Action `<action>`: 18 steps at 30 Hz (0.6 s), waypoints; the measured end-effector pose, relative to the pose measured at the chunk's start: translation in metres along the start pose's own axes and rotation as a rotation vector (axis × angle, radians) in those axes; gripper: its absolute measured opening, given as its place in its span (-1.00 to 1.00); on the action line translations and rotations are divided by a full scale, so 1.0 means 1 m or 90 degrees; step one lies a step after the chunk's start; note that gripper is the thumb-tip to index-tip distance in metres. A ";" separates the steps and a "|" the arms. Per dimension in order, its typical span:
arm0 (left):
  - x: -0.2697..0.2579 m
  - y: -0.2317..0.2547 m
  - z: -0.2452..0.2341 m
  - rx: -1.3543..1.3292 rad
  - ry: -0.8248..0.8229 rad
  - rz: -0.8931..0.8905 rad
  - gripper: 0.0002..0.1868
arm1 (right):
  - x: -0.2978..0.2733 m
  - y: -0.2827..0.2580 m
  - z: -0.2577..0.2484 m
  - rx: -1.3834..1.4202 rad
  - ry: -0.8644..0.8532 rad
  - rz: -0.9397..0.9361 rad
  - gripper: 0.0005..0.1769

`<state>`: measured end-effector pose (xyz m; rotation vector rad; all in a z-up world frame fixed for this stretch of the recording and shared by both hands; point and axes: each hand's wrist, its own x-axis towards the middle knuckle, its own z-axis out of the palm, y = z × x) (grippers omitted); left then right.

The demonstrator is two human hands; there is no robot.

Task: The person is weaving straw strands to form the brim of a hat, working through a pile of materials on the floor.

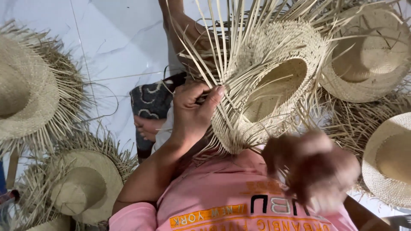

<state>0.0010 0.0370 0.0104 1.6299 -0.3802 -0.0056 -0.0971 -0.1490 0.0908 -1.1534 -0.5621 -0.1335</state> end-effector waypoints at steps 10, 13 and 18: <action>-0.004 -0.012 -0.010 0.214 0.115 0.187 -0.85 | 0.014 0.117 -0.030 -0.490 0.030 0.188 -0.84; -0.007 -0.032 -0.019 0.253 0.118 0.218 -0.86 | 0.019 0.114 -0.031 -0.432 -0.024 0.188 -0.85; -0.013 -0.030 -0.035 0.241 0.143 0.213 -0.85 | -0.007 0.122 -0.038 -0.295 -0.072 0.253 -0.82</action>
